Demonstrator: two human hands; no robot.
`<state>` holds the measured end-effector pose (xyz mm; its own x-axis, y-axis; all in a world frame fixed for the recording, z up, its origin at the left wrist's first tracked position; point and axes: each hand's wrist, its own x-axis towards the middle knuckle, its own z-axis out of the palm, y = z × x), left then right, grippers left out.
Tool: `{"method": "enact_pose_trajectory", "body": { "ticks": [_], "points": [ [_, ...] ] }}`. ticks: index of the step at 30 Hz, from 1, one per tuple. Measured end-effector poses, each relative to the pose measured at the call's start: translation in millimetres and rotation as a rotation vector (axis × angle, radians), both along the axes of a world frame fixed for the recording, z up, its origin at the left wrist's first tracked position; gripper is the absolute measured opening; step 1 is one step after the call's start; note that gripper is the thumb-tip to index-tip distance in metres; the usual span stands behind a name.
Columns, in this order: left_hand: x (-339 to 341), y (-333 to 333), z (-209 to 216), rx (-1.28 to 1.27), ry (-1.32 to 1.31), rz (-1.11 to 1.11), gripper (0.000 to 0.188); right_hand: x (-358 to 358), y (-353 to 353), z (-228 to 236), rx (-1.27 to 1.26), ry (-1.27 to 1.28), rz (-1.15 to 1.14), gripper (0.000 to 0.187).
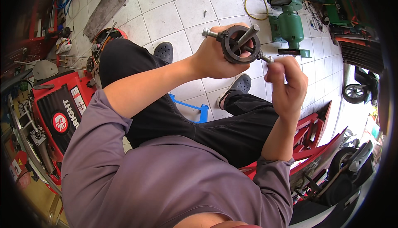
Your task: The person assembles a mechanical part by hand by inserting a threaded rod into a metal frame and screwing bolts into its arms.
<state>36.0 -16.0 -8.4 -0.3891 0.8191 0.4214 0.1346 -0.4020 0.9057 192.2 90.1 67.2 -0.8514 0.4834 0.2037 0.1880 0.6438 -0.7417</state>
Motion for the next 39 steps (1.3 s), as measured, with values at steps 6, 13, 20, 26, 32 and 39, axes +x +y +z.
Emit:
{"method": "enact_pose_trajectory", "body": {
  "ticks": [6,13,20,26,32,39],
  "points": [
    [0,0,1,-0.006,-0.008,-0.010,0.022,-10,-14,10,-0.145,0.125,-0.075,0.012],
    [0,1,0,0.026,0.021,-0.010,0.020,-4,-5,7,-0.062,0.121,0.000,0.013],
    [0,1,0,0.023,0.000,-0.015,0.020,1,4,-2,0.040,0.066,0.070,0.026],
    [0,1,0,0.017,0.014,-0.005,0.019,-3,-2,1,0.132,0.036,0.007,0.017],
    [-1,0,2,0.012,0.039,-0.005,0.019,-8,-11,5,-0.026,0.161,-0.028,0.024],
    [0,-2,1,-0.051,0.001,-0.053,0.018,-3,-4,-2,0.072,0.100,-0.002,0.022]
  ]
}}
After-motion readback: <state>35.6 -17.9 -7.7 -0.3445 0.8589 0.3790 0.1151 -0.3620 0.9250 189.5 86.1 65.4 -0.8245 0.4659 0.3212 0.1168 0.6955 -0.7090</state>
